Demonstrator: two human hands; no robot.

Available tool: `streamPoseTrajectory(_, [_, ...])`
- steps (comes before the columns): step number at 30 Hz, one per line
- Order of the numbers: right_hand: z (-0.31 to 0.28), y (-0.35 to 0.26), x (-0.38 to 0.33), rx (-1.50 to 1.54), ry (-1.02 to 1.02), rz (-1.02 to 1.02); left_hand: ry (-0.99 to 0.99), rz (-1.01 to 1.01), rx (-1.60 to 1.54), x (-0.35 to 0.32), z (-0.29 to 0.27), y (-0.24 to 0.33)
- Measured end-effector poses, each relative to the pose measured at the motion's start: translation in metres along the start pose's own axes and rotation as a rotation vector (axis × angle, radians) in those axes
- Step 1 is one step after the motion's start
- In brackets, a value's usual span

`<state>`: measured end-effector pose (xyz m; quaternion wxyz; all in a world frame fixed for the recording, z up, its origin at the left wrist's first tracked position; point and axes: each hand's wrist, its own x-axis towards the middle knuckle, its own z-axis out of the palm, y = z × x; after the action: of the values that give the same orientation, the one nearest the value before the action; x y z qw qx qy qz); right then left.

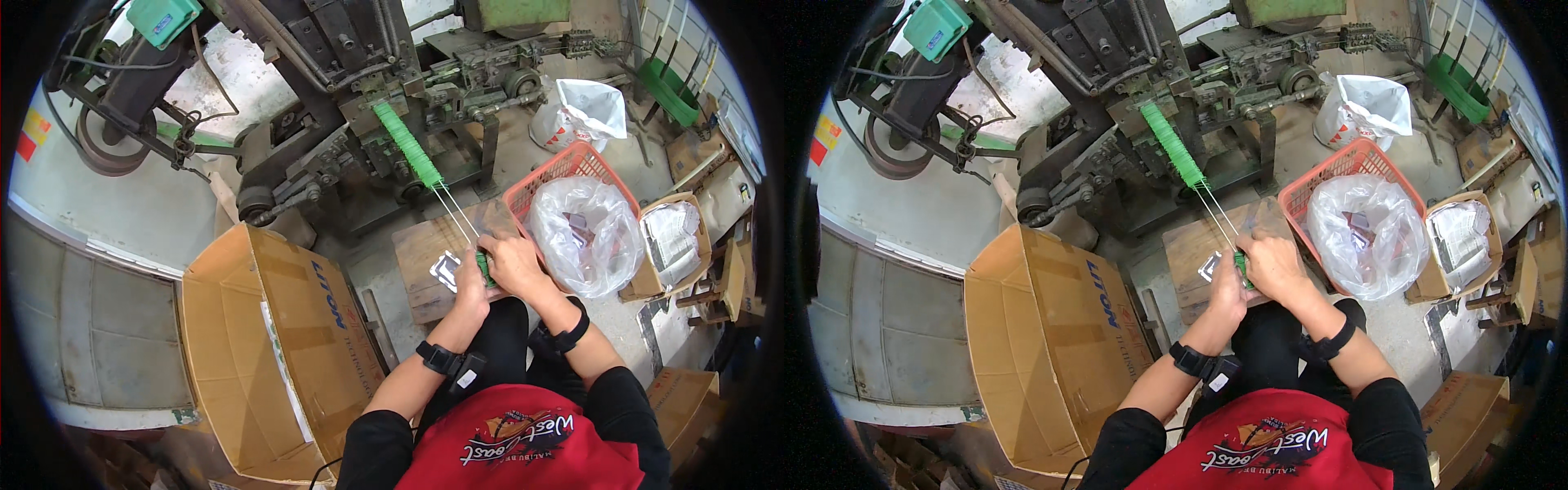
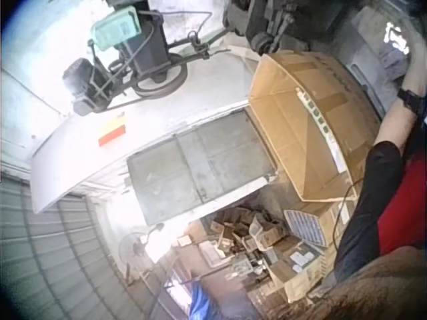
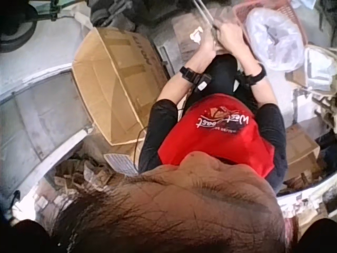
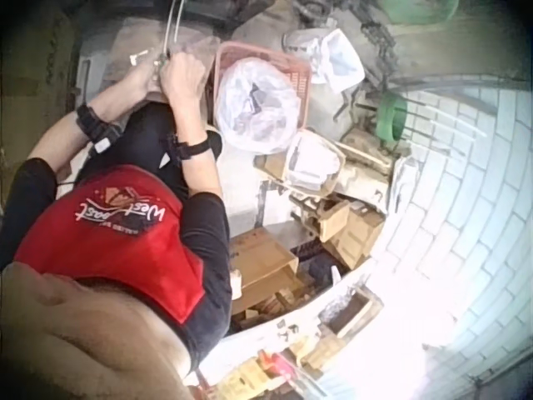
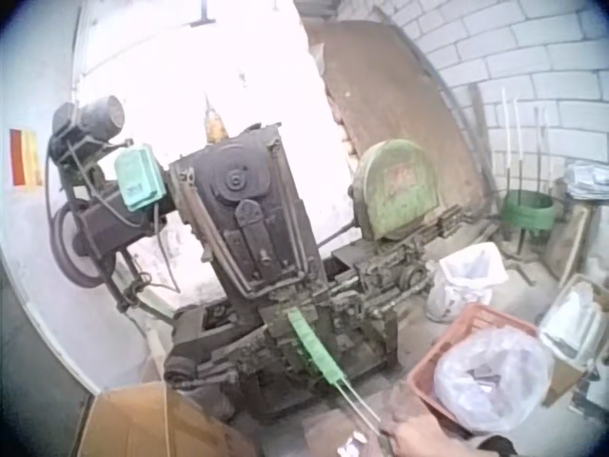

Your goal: The person packs small green rectangular items into clear plastic containers using a green-handled tool and a machine. They then fill the containers with a yellow shredded material and place them into a cardboard box.

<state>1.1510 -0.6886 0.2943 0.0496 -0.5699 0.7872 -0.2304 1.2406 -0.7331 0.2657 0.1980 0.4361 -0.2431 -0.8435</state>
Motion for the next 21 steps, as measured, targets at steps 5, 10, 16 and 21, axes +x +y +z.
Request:
streamPoseTrajectory(5, [-0.014, -0.006, -0.028, 0.077, 0.297, -0.026, -0.135, -0.007, 0.080, -0.016, -0.015, -0.020])
streamPoseTrajectory(10, [-0.025, 0.058, -0.050, 0.272, 0.436, 0.123, -0.432, -0.206, 0.297, -0.081, -0.022, 0.004])
streamPoseTrajectory(16, [0.034, 0.095, -0.047, 0.208, -0.115, 0.447, -0.130, 0.434, 0.693, -0.161, -0.097, 0.174])
streamPoseTrajectory(21, [0.070, 0.105, -0.051, 0.117, -0.203, 0.420, 0.220, 0.627, 0.325, -0.185, -0.230, 0.262])
